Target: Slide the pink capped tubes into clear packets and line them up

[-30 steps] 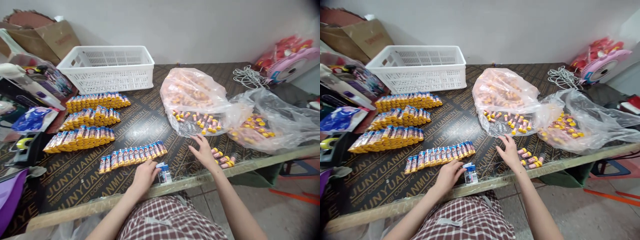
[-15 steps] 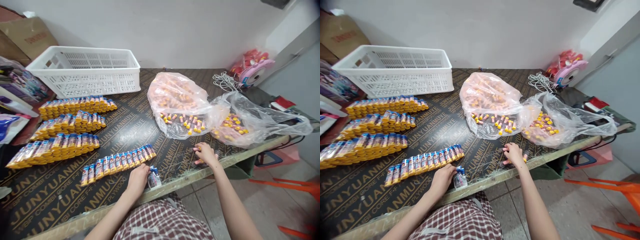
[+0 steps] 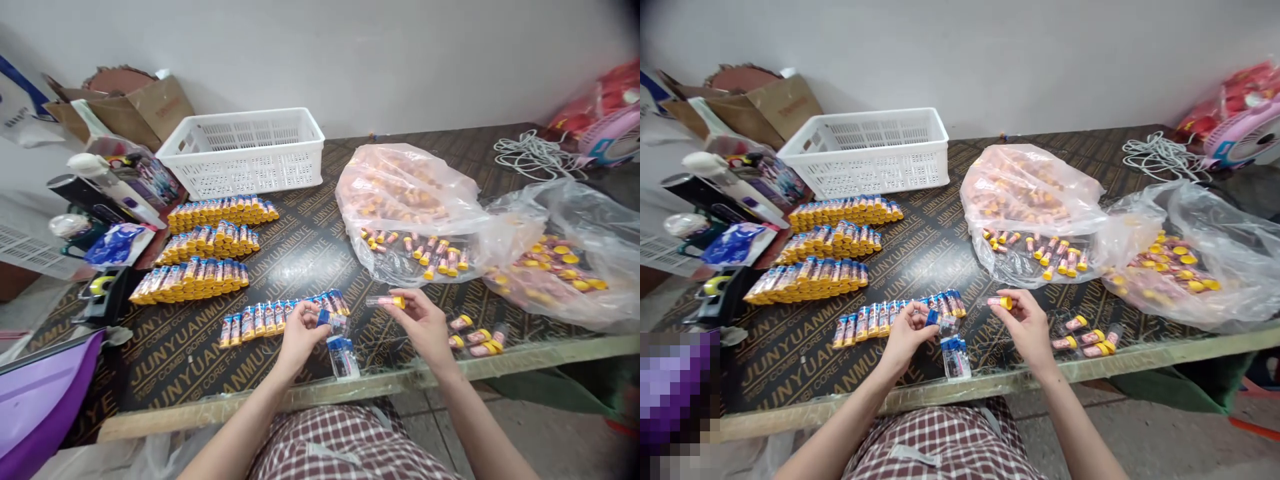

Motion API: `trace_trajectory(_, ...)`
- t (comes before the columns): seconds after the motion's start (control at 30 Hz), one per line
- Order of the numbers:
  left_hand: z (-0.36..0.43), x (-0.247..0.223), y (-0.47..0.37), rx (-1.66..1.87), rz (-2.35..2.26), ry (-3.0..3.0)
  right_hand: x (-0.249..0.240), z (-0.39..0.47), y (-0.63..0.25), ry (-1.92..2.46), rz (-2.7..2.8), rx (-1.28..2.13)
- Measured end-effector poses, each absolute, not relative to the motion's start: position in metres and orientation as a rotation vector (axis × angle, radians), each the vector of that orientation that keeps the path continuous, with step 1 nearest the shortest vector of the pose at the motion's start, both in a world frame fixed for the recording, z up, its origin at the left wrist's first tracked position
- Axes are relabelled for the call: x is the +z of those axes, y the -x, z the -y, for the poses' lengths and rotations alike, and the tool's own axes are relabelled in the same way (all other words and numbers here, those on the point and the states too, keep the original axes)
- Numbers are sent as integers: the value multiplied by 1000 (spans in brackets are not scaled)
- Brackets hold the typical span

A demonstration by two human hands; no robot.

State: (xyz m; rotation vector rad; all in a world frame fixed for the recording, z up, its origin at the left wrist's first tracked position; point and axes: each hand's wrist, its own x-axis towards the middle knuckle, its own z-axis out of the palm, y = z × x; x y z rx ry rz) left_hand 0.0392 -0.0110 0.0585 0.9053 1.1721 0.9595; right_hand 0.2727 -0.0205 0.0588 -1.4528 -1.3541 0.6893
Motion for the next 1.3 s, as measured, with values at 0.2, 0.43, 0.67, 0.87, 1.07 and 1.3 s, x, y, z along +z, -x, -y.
trace_trajectory(0.2,-8,64,-31,1128,-1134,-544,68,36,-222,1230,1359,746)
trace_trajectory(0.43,-11,63,-24,1235,-1185,-423,63,44,-211,1232,1533,564)
trace_trajectory(0.67,-9,59,-24,1255,-1213,-461,63,46,-207,1207,1588,537)
trace_trajectory(0.87,-4,60,-28,1266,-1120,-602,64,46,-201,1102,1714,708)
trace_trajectory(1.07,3,72,-30,1123,-947,-540,57,43,-198,1105,1686,753)
trace_trajectory(1.3,14,75,-31,804,-869,-699,61,37,-201,1046,1840,728)
